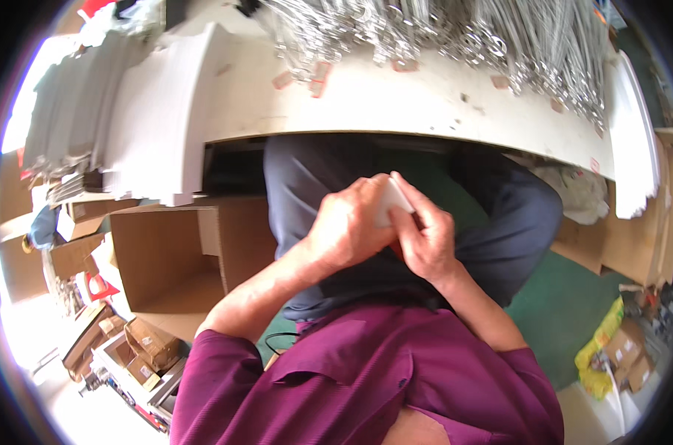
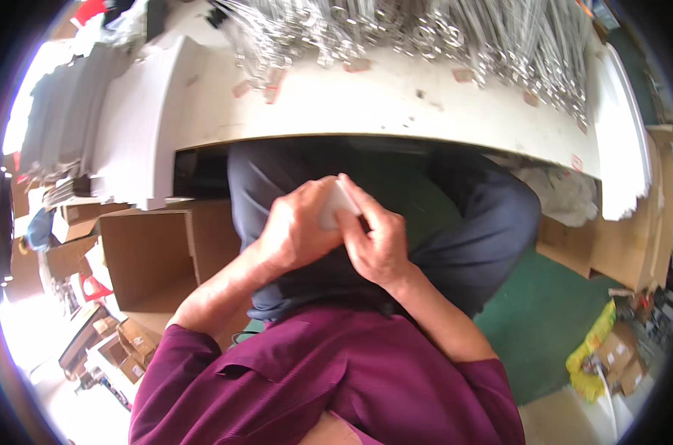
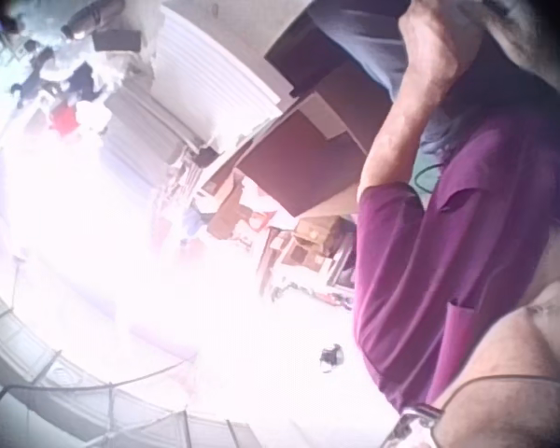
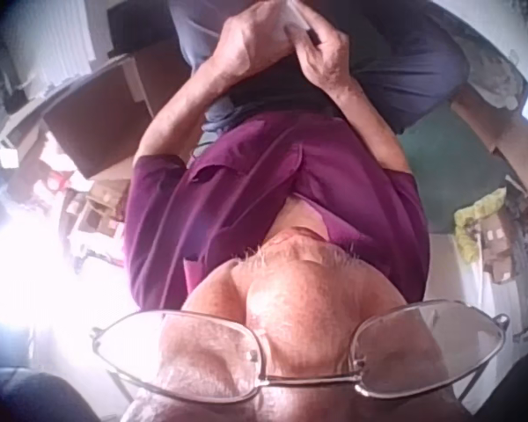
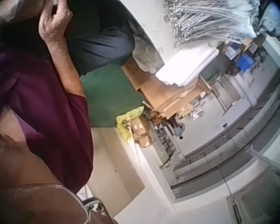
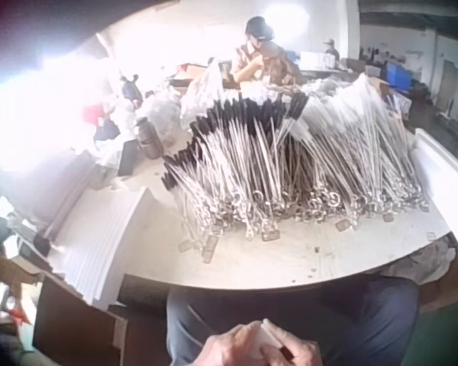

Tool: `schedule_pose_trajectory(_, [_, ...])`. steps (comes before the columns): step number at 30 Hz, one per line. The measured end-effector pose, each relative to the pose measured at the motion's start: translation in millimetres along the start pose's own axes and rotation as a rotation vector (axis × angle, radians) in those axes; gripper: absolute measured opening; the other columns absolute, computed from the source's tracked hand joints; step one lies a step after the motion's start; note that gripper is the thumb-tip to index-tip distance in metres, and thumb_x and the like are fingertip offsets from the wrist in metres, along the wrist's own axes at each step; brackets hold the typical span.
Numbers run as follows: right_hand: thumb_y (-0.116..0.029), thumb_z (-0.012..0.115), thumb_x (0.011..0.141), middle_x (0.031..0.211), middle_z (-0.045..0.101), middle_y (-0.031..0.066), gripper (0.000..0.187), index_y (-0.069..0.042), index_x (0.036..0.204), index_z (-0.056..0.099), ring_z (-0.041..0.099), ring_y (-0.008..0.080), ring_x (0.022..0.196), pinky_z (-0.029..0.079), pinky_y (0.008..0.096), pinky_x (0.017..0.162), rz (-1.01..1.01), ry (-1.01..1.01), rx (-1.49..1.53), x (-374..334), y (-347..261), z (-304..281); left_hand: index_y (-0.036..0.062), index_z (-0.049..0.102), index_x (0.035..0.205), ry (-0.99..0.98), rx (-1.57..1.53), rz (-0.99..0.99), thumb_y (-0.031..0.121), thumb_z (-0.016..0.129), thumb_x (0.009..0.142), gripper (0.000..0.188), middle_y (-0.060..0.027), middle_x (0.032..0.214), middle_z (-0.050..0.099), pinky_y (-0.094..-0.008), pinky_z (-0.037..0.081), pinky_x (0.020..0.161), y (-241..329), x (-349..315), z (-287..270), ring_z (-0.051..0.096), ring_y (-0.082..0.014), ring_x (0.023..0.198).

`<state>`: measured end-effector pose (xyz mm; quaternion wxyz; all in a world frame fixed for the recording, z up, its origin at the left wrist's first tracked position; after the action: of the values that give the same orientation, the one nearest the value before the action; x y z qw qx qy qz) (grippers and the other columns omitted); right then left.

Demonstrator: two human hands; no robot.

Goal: The recorder is folding small white cardboard boxes and packing bundles of cleaning brushes into them.

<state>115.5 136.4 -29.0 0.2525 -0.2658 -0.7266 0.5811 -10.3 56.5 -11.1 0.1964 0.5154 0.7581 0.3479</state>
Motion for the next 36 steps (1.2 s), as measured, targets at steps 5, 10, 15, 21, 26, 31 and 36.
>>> schedule_pose_trajectory(5, [-0.009,0.060,0.104,0.103,0.073,0.0066,0.038,0.002,0.140,0.061,0.064,0.0060,0.080,0.053,0.0233,0.071,-0.019,0.109,0.159,13.9,12.6,-13.9,-0.0007,0.060,0.126,-0.233,-0.106,-0.141,0.027,0.082,0.082,0.056,-0.0245,0.109,0.069,-0.0463,0.056,0.088,9.1,10.8,-18.1,0.069,-0.0429,0.103])
schedule_pose_trajectory(10, [-0.013,0.062,0.106,0.101,0.070,0.0040,0.039,0.001,0.141,0.060,0.060,0.0059,0.075,0.052,0.0220,0.067,0.123,0.052,0.361,33.4,5.8,-28.6,0.0002,0.071,0.112,-0.348,-0.323,-0.353,0.018,0.078,0.089,0.029,-0.0105,0.089,0.071,-0.0310,0.053,0.076,-21.4,-16.6,-52.9,0.065,-0.0133,0.082])
schedule_pose_trajectory(15, [-0.011,0.067,0.101,0.103,0.074,0.0109,0.021,0.002,0.117,0.070,0.068,0.0150,0.079,0.055,0.0286,0.073,-0.233,0.242,-0.237,68.3,-15.6,-65.4,-0.0013,0.070,0.101,0.135,0.153,-0.260,0.019,0.074,0.090,0.023,-0.0244,0.090,0.072,-0.0460,0.056,0.075,-38.5,12.9,-137.3,0.073,-0.0397,0.087])
schedule_pose_trajectory(21, [-0.007,0.067,0.098,0.099,0.073,0.0126,0.012,0.001,0.106,0.072,0.070,0.0205,0.080,0.057,0.0318,0.073,-0.288,0.318,-0.385,100.8,1.0,-86.4,-0.0043,0.067,0.097,0.275,0.693,-0.195,0.017,0.068,0.092,0.022,-0.0282,0.093,0.071,-0.0539,0.056,0.077,-109.1,87.7,-195.3,0.070,-0.0476,0.089])
schedule_pose_trajectory(26, [-0.004,0.069,0.095,0.100,0.073,0.0111,0.007,-0.001,0.101,0.072,0.070,0.0225,0.081,0.056,0.0319,0.072,-0.354,0.357,-0.416,103.0,5.4,-87.8,0.0003,0.068,0.102,0.262,1.126,-0.297,0.009,0.061,0.091,0.015,-0.0174,0.098,0.071,-0.0492,0.057,0.084,-127.8,113.1,-203.0,0.072,-0.0407,0.095])
schedule_pose_trajectory(31, [-0.009,0.067,0.095,0.092,0.072,0.0150,0.008,-0.002,0.094,0.071,0.071,0.0332,0.083,0.057,0.0395,0.074,-0.413,0.411,-0.465,98.8,-3.9,-98.8,0.0018,0.067,0.112,0.431,1.015,0.071,0.012,0.065,0.090,0.025,-0.0192,0.112,0.065,-0.0493,0.054,0.089,-97.9,107.8,-169.6,0.065,-0.0398,0.103])
schedule_pose_trajectory(36, [-0.008,0.068,0.094,0.082,0.069,0.0125,0.005,-0.004,0.094,0.072,0.070,0.0259,0.073,0.055,0.0346,0.065,-0.320,0.322,-0.139,99.9,-2.0,-99.3,-0.0021,0.067,0.119,0.297,0.614,0.073,0.014,0.068,0.094,0.030,-0.0241,0.114,0.068,-0.0463,0.051,0.097,-76.3,103.4,-138.7,0.063,-0.0425,0.112])
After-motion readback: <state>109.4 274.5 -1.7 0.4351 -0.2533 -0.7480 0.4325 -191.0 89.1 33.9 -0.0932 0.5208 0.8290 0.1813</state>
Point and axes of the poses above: each hand's wrist, its own x-axis towards the middle knuckle, its own z-axis out of the palm, y = z × x, the point moved 5 cm from there along x, towards the middle knuckle
